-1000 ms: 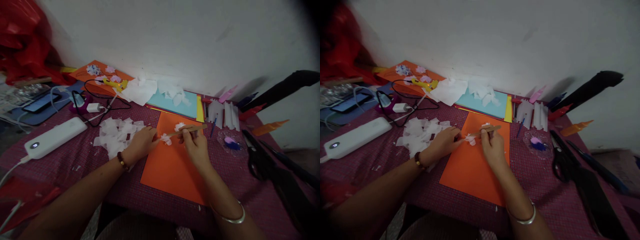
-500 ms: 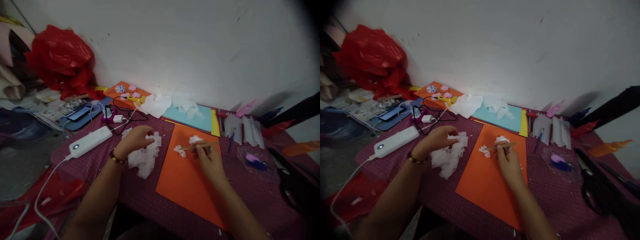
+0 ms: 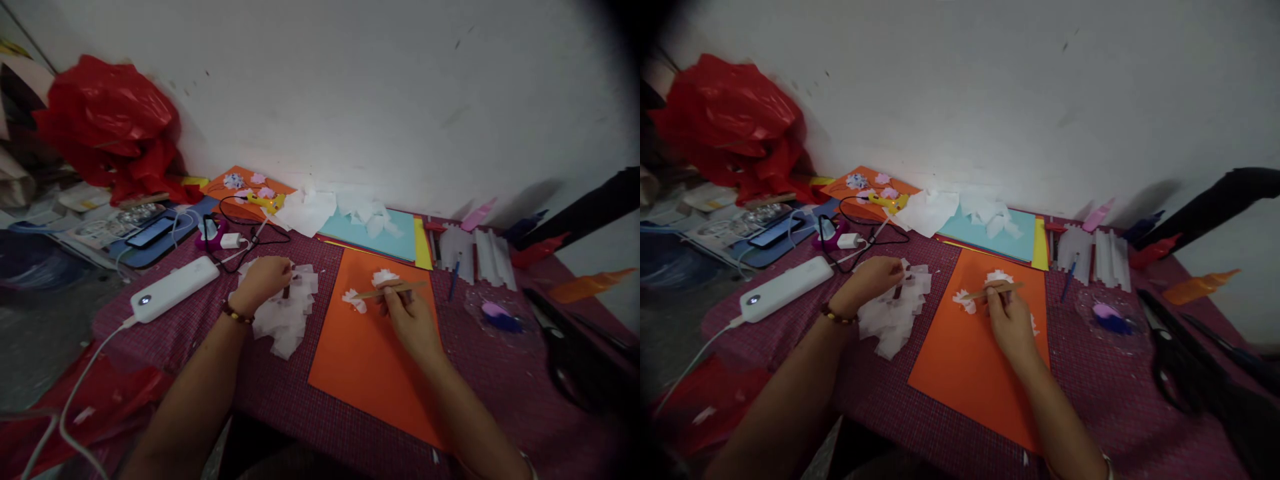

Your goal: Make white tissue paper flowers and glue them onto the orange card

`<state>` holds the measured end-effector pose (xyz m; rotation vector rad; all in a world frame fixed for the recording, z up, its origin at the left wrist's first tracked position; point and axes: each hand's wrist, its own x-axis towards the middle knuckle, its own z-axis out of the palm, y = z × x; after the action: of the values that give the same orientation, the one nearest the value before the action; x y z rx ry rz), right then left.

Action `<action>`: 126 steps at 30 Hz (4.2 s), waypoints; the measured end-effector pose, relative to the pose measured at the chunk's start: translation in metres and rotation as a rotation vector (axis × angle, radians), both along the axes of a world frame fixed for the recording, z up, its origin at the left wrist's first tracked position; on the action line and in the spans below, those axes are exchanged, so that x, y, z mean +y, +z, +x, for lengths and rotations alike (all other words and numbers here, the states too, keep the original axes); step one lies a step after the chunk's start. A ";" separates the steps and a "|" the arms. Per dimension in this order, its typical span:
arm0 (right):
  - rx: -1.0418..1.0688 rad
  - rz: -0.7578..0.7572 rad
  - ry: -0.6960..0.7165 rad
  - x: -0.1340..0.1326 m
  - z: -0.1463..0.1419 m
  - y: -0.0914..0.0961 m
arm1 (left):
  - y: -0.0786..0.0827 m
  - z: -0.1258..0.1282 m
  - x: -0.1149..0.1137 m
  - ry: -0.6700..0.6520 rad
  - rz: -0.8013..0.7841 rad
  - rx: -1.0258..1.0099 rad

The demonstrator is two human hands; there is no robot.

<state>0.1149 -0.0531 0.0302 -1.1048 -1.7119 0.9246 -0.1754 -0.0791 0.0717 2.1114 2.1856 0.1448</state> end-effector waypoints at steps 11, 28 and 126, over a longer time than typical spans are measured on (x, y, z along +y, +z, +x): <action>-0.001 0.029 -0.022 -0.001 -0.002 0.002 | 0.016 0.015 -0.011 -0.096 0.064 -0.832; 0.024 0.022 -0.037 -0.002 -0.003 0.004 | -0.039 0.079 0.018 -0.435 -0.171 -0.902; 0.054 -0.049 -0.181 -0.009 0.004 0.008 | -0.030 -0.026 0.031 0.296 0.182 -0.198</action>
<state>0.1194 -0.0616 0.0384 -1.2333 -1.5253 0.8781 -0.2012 -0.0478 0.0420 1.7477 2.4244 0.5692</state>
